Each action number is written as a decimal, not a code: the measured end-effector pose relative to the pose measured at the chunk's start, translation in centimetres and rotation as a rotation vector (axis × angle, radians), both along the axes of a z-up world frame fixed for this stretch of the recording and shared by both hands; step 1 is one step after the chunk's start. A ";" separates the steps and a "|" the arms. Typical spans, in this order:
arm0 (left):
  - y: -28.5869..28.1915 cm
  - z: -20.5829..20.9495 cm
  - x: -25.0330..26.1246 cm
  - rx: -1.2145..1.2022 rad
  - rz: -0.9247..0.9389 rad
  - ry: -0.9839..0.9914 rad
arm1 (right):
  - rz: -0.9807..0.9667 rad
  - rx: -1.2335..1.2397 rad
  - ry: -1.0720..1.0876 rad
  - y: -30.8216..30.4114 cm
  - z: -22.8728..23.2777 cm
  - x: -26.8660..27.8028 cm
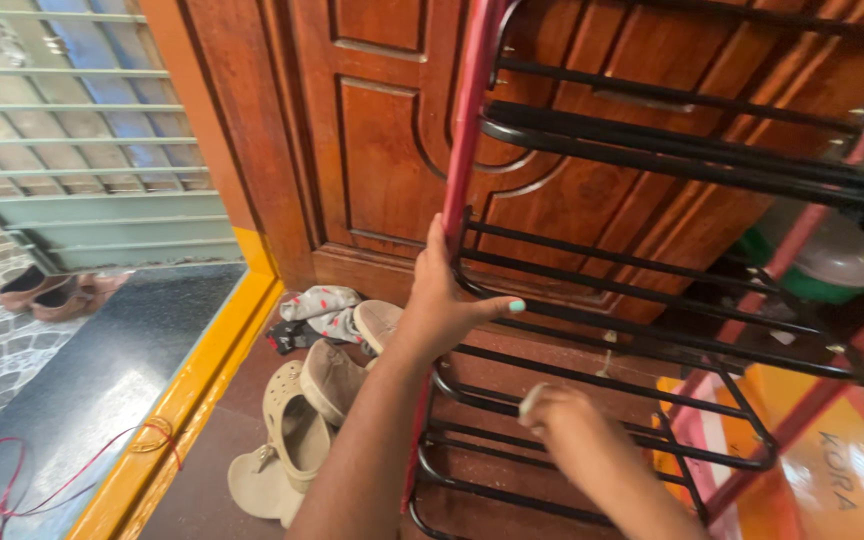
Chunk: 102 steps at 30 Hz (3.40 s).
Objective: The person wipes the metal bars and red side rails of a multi-tier shoe rack using a white cloth. They systematically clean each horizontal bar and vertical support from top to bottom, occasionally dipping the cloth into a nearby bucket of water.
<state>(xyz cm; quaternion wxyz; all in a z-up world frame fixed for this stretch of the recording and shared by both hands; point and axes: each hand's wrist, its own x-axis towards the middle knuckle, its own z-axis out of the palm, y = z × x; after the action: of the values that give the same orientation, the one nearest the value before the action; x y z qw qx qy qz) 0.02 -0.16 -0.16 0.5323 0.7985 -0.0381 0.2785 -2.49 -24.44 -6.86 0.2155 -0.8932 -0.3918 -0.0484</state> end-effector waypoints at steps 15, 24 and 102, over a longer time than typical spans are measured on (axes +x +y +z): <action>0.3 0.8 -0.4 0.020 -0.048 -0.016 | -1.004 0.191 0.251 -26.9 -2.2 -0.8; 0.2 2.1 -1.0 -0.057 -0.102 -0.011 | -0.504 0.526 0.106 -3.8 0.4 -2.4; -1.4 -1.1 0.2 0.485 0.132 -0.171 | -0.434 -0.308 -0.528 -18.0 -2.8 -0.4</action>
<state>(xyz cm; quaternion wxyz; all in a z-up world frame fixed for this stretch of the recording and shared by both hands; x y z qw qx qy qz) 0.24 -1.58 -1.22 0.3009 0.8770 -0.0965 0.3619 -2.86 -42.49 -9.66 -0.0452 -0.9341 -0.2382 -0.2620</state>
